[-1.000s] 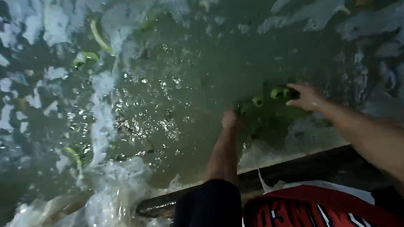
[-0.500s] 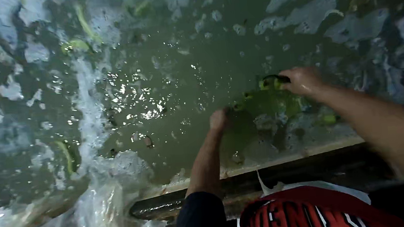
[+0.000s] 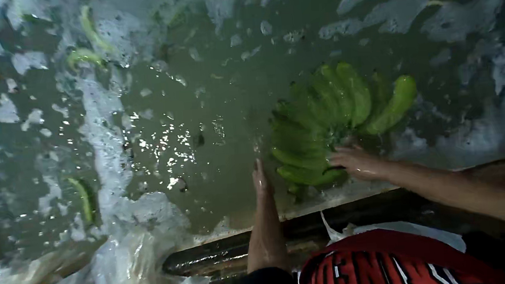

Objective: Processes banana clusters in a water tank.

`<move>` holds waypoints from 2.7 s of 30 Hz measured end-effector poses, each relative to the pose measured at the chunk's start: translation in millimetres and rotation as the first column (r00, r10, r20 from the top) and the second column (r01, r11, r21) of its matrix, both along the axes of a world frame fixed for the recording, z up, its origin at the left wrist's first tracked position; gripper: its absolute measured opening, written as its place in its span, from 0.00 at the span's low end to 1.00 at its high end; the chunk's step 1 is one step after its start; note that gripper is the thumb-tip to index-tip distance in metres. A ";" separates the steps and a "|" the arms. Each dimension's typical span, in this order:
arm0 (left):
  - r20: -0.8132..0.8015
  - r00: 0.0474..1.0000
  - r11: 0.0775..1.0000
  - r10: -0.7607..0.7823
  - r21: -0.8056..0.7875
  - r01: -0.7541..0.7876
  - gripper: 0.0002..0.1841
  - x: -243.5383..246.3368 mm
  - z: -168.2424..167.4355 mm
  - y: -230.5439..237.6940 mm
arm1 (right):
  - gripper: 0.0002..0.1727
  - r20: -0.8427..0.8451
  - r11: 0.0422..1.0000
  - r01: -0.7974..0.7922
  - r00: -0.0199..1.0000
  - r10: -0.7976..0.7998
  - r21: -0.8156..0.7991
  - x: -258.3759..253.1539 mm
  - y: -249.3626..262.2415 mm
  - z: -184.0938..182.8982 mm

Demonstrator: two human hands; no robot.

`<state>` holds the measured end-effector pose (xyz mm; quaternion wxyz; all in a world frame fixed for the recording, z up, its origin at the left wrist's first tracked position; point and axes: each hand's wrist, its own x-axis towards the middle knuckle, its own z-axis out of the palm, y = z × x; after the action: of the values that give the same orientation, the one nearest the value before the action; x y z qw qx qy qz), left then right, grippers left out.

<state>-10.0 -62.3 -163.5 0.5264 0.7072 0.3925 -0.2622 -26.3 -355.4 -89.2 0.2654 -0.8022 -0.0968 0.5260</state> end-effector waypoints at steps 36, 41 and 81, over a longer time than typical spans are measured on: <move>-0.029 0.959 0.689 0.281 -0.690 -0.223 0.13 11.3 51.2 -70.6 | 0.26 0.521 0.524 0.837 0.522 -0.676 -0.159 90.0 -49.3 -19.4; 0.098 0.960 0.709 0.263 -0.695 -0.123 0.20 15.4 64.4 -90.7 | 0.27 0.552 0.566 0.795 0.578 -0.601 -0.217 118.5 -48.7 -16.0; 0.173 0.955 0.782 0.240 -0.618 -0.084 0.16 27.6 51.1 -110.9 | 0.24 0.453 0.468 0.871 0.481 -0.751 -0.149 75.3 -84.5 -16.1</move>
<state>17.6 -173.2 -112.4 0.7886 0.4922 0.2809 -0.2387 49.0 -439.8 -105.3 0.3143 -0.8562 0.3578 0.2001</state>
